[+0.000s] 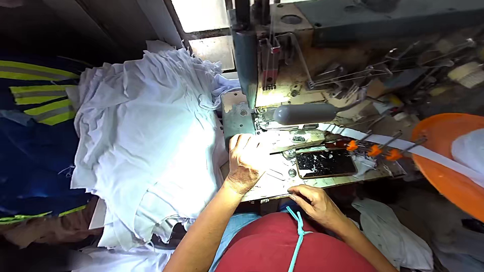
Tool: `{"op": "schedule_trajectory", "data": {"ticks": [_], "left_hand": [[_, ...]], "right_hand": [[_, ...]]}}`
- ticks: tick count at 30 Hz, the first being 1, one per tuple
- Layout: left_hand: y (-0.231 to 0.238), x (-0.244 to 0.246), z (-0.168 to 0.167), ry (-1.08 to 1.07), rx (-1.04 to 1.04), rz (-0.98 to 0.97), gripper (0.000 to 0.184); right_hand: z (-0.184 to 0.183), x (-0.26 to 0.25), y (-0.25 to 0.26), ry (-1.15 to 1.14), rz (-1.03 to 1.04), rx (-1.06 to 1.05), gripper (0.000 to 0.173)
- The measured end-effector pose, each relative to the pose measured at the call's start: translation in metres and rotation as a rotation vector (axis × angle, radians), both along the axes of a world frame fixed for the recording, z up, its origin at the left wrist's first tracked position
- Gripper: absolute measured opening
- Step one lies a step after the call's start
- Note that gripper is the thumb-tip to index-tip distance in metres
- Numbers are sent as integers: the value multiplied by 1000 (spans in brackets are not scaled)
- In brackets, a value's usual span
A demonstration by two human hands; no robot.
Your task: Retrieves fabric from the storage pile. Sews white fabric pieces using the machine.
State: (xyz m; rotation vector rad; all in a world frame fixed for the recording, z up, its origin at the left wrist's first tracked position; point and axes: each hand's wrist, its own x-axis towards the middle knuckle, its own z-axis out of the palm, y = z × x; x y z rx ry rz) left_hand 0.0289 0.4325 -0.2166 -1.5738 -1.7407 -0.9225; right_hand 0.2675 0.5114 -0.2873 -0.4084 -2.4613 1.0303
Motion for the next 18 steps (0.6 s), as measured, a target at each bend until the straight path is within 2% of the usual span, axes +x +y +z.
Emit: {"op": "schedule_trajectory", "data": {"ticks": [6,12,16,18], "left_hand": [[-8,-13,10,-63,-91,61,22],[-16,-6,2,-105,-225,36,27],[-68,-8,-3,-82,-188,-17,27],[-110,-16,-5,-135,-176,49,24]], "right_hand": [[0,-14,-3,61,31,2,26],[0,-18,-2,87,29,54,26],[2,-31,0,121,65,100,26],[5,-40,-1,129,119,90,26]]}}
